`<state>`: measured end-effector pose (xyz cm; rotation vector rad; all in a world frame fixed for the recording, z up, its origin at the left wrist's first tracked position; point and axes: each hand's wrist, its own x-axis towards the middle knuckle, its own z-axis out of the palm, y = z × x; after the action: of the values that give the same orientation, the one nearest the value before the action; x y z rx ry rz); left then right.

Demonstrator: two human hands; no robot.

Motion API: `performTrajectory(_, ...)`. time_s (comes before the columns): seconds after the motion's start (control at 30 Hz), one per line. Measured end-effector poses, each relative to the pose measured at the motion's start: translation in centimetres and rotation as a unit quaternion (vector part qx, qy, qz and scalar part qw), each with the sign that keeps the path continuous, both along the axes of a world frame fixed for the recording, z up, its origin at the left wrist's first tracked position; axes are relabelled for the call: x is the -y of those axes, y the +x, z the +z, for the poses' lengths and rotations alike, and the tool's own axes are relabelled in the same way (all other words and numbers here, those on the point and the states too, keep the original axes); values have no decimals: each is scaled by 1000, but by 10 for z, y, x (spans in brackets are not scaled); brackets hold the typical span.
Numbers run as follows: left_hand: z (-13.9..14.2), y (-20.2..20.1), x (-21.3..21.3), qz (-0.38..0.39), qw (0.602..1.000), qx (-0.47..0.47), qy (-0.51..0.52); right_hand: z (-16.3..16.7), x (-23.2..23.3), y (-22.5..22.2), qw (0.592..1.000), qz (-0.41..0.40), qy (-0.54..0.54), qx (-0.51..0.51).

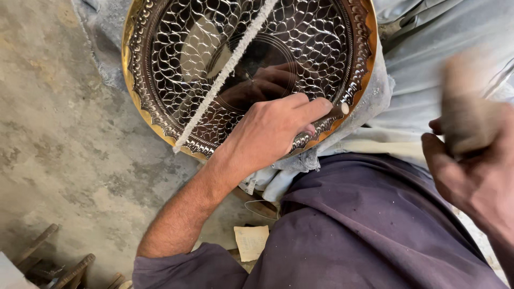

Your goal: The person sits on the floor with an engraved brass tray on their lap, holds a small punch against the tray's surface, and repeatedly strikes the punch with a wooden mallet to chase the decorative pattern, repositioning the punch between strikes.

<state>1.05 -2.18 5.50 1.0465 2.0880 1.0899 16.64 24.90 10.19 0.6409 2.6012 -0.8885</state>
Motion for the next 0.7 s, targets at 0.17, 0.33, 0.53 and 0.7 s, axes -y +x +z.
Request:
performTrajectory(0.17,2,6,-1,37,999,-11,0,-5,-15,-4,970,183,158,-35)
performTrajectory(0.33,33,36,32,311,941,-55,121,-8,-14,-27,993,66,-27,-94)
performTrajectory(0.53,30,81,85,647,744,-50,158,-4,11,-74,988,65,-75,-119)
performTrajectory(0.7,4,94,114,612,788,67,-7,-4,22,-116,967,88,-59,-231)
